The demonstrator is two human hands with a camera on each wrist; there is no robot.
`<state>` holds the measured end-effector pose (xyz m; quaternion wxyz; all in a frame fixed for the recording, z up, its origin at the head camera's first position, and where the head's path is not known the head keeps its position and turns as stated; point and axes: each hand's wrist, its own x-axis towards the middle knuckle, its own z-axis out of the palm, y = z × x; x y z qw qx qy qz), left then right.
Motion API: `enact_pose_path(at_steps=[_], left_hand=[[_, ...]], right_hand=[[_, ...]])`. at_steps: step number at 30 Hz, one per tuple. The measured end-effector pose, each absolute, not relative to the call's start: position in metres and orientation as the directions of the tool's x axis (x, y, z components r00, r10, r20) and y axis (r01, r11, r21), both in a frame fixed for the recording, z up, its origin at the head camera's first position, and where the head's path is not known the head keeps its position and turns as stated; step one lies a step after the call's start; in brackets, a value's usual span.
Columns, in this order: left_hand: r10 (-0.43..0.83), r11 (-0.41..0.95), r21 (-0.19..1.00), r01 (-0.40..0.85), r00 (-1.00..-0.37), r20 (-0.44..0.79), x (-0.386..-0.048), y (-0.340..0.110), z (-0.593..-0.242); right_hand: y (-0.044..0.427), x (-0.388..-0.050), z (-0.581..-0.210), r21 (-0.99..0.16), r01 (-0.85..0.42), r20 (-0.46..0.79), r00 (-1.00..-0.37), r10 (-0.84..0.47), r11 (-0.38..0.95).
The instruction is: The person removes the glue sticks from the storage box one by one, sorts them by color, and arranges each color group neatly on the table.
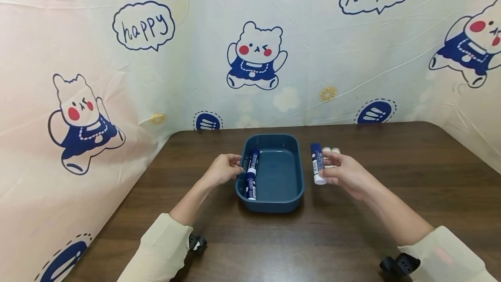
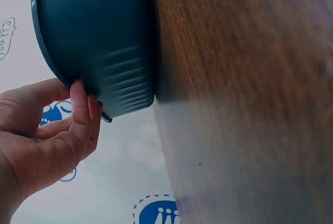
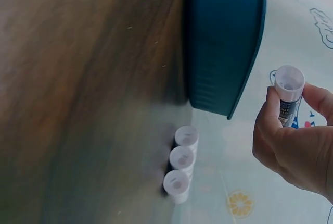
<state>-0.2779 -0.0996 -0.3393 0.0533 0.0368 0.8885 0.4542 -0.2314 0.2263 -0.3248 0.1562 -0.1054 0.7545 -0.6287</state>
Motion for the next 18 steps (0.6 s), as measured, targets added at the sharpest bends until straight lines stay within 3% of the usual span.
enact_pose_path(at_steps=[18], left_hand=[[0.119,0.594,0.804,0.030,-0.992,-0.051,-0.277,-0.100,-0.338]], right_hand=[[0.228,-0.231,-0.344,-0.963,0.139,-0.217,-0.907,-0.360,0.229]])
